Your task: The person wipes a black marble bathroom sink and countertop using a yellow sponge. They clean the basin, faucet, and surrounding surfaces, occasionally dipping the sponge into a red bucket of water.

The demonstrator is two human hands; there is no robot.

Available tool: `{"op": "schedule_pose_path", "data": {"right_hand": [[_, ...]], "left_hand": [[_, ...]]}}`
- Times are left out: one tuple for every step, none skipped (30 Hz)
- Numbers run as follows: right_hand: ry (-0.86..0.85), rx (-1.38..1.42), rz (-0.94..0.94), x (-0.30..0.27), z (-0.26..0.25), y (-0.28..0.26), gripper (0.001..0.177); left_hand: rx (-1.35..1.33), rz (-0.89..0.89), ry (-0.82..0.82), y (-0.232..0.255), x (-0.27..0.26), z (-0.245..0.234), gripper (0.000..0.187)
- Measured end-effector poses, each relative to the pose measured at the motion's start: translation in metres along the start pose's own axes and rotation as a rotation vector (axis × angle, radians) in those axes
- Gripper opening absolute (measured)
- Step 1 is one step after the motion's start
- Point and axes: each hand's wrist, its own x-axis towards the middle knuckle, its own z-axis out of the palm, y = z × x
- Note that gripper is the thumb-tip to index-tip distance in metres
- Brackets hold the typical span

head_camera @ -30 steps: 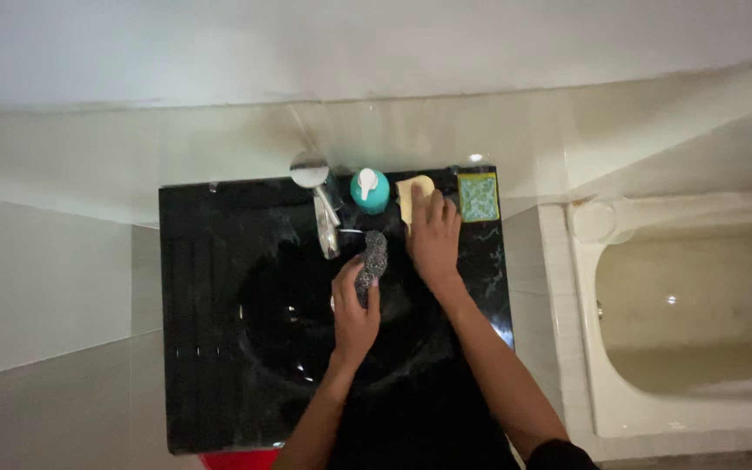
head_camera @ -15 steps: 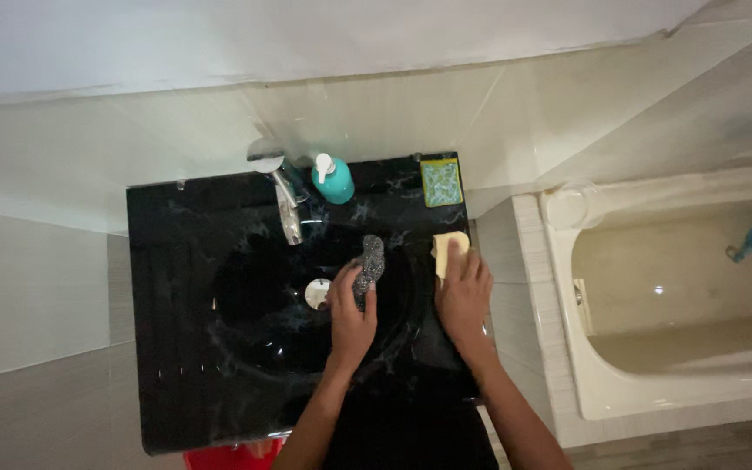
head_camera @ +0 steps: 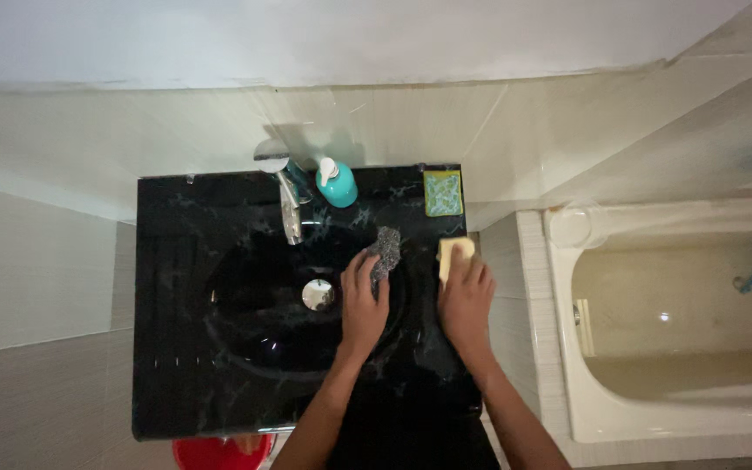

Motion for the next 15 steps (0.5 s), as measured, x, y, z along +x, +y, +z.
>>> {"op": "schedule_pose_path", "data": {"right_hand": [[-0.022,0.007,0.015,-0.009,-0.003,-0.003,0.082],[-0.044,0.015,0.031,-0.015,-0.006,-0.005,0.082],[-0.042,-0.01,0.027,-0.018,-0.009,-0.006,0.08],[-0.04,-0.036,0.024,-0.019,-0.01,-0.007,0.079],[-0.038,-0.06,0.02,-0.016,-0.01,-0.007,0.077],[-0.034,-0.035,0.041,-0.011,-0.009,-0.008,0.078],[-0.031,-0.011,0.066,-0.006,-0.006,-0.009,0.078],[-0.029,0.014,0.09,0.0,-0.004,-0.009,0.079],[-0.015,0.006,0.084,0.005,-0.002,-0.008,0.079],[-0.001,-0.002,0.078,0.011,0.0,-0.007,0.079],[0.011,-0.009,0.074,0.013,0.002,-0.007,0.079],[0.02,0.012,0.074,0.015,0.002,-0.007,0.08],[0.033,0.032,0.076,0.017,0.002,-0.006,0.081],[0.046,0.052,0.077,0.018,0.002,-0.005,0.082],[0.048,0.047,0.073,0.02,0.002,-0.004,0.081]], "left_hand": [[0.012,0.015,0.018,0.002,0.003,0.003,0.041],[0.024,0.031,0.036,0.003,0.007,0.006,0.041],[0.037,0.045,0.058,0.005,0.011,0.008,0.041],[0.04,0.055,0.073,0.007,0.016,0.009,0.042],[0.044,0.065,0.088,0.009,0.021,0.011,0.042],[0.048,0.075,0.104,0.01,0.027,0.013,0.043],[0.041,0.057,0.086,0.012,0.033,0.016,0.043],[0.034,0.039,0.068,0.013,0.04,0.019,0.043],[0.028,0.02,0.05,0.014,0.046,0.022,0.043],[0.035,0.045,0.066,0.015,0.052,0.026,0.044],[0.044,0.069,0.08,0.015,0.058,0.029,0.046],[0.053,0.093,0.094,0.015,0.064,0.032,0.047],[0.059,0.107,0.1,0.015,0.071,0.035,0.048],[0.064,0.12,0.105,0.015,0.078,0.038,0.05],[0.069,0.134,0.11,0.015,0.085,0.041,0.051]]}}
